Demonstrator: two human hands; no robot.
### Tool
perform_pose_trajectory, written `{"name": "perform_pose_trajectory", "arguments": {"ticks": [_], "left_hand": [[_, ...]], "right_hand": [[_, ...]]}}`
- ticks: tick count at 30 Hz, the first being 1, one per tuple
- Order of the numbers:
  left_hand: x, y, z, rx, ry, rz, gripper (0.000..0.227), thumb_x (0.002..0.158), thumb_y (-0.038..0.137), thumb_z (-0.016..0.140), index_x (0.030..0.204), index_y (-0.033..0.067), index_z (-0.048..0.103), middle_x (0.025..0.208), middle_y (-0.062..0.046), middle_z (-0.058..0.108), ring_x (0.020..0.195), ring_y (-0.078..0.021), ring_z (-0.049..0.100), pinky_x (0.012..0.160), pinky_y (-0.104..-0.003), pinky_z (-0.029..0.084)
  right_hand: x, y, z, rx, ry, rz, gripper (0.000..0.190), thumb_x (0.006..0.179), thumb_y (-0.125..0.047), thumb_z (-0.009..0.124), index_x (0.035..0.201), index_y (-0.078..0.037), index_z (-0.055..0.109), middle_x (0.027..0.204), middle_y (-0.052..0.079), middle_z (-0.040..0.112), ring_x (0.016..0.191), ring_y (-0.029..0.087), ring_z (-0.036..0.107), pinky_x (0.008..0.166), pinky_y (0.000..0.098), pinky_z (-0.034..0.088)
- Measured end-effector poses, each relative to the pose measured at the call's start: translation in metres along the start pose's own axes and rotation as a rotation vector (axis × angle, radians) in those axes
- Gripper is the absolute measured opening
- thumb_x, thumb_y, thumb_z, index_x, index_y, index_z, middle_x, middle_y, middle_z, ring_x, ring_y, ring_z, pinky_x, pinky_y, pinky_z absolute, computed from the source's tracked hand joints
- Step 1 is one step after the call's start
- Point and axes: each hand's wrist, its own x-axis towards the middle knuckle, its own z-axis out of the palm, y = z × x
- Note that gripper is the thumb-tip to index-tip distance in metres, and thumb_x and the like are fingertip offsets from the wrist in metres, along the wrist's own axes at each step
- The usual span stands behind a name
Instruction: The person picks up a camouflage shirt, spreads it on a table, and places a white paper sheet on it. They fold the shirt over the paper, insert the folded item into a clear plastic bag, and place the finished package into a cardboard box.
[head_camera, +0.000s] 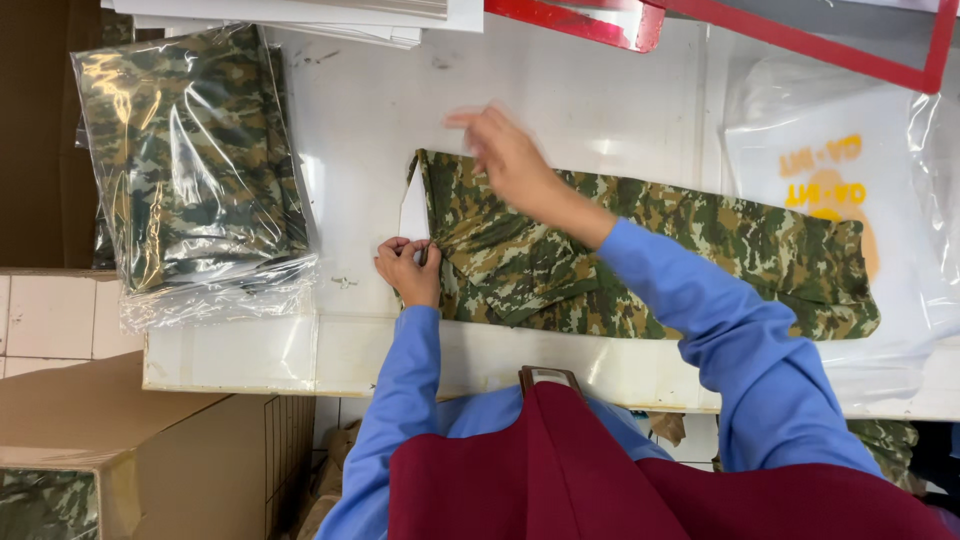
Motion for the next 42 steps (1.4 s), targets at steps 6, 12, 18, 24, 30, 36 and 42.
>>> {"name": "perform_pose_trajectory", "arguments": {"ticks": [6, 12, 18, 24, 30, 36, 42], "left_hand": [[0.005, 0.009, -0.008, 0.032, -0.008, 0.032, 0.015, 0.074, 0.017, 0.086, 0.081, 0.0137, 0.073, 0.101, -0.004, 0.05, 0.097, -0.0273, 0.055, 0.092, -0.04, 0.038], [0.006, 0.002, -0.002, 0.029, -0.022, 0.017, 0.014, 0.076, 0.021, 0.085, 0.083, 0.0168, 0.074, 0.105, -0.003, 0.051, 0.101, -0.0261, 0.055, 0.101, -0.041, 0.034], [0.002, 0.002, -0.002, 0.037, -0.049, -0.009, 0.013, 0.078, 0.019, 0.083, 0.085, 0.0142, 0.073, 0.106, -0.004, 0.051, 0.103, -0.0271, 0.055, 0.105, -0.044, 0.032], [-0.002, 0.006, -0.008, 0.028, -0.072, -0.003, 0.013, 0.081, 0.016, 0.081, 0.085, 0.013, 0.07, 0.106, -0.003, 0.048, 0.101, -0.027, 0.052, 0.097, -0.041, 0.034], [0.003, 0.01, -0.012, 0.027, -0.09, 0.004, 0.015, 0.078, 0.017, 0.082, 0.084, 0.0141, 0.069, 0.107, -0.002, 0.047, 0.104, -0.0253, 0.052, 0.099, -0.042, 0.032], [0.002, 0.01, -0.012, 0.005, -0.096, -0.016, 0.015, 0.08, 0.016, 0.082, 0.085, 0.0137, 0.067, 0.109, -0.002, 0.045, 0.107, -0.0256, 0.049, 0.102, -0.046, 0.029], [0.002, 0.007, -0.01, 0.03, -0.078, -0.007, 0.015, 0.081, 0.017, 0.081, 0.085, 0.0142, 0.067, 0.109, -0.003, 0.045, 0.106, -0.027, 0.05, 0.099, -0.043, 0.033]], "right_hand": [[-0.042, 0.036, 0.08, -0.082, -0.289, 0.18, 0.013, 0.098, -0.005, 0.068, 0.106, -0.011, 0.077, 0.095, 0.004, 0.064, 0.095, 0.022, 0.064, 0.083, 0.0379, 0.054], [-0.036, 0.043, 0.106, 0.312, -0.19, 0.361, 0.02, 0.09, -0.018, 0.083, 0.109, -0.014, 0.078, 0.087, 0.001, 0.073, 0.082, 0.005, 0.064, 0.072, 0.0219, 0.053], [-0.033, 0.053, 0.107, 0.082, -0.368, 0.358, 0.023, 0.09, -0.003, 0.072, 0.111, -0.01, 0.074, 0.09, 0.01, 0.077, 0.08, 0.021, 0.075, 0.072, 0.0347, 0.061], [-0.018, 0.06, 0.1, -0.365, -0.521, -0.003, 0.002, 0.092, -0.015, 0.074, 0.092, -0.016, 0.073, 0.093, 0.0, 0.073, 0.104, 0.024, 0.066, 0.092, 0.0406, 0.055], [-0.007, 0.072, 0.112, -0.38, -0.532, -0.01, 0.005, 0.089, -0.014, 0.076, 0.09, -0.018, 0.073, 0.094, -0.001, 0.072, 0.104, 0.024, 0.067, 0.091, 0.0417, 0.056], [-0.012, 0.078, 0.128, -0.414, -0.477, 0.117, 0.009, 0.087, -0.03, 0.078, 0.087, -0.029, 0.069, 0.092, -0.008, 0.067, 0.102, 0.017, 0.067, 0.09, 0.0387, 0.058], [0.007, 0.076, 0.123, -0.38, -0.56, 0.154, 0.009, 0.087, -0.029, 0.08, 0.084, -0.027, 0.072, 0.086, -0.01, 0.072, 0.097, 0.018, 0.071, 0.085, 0.0401, 0.058]]}}
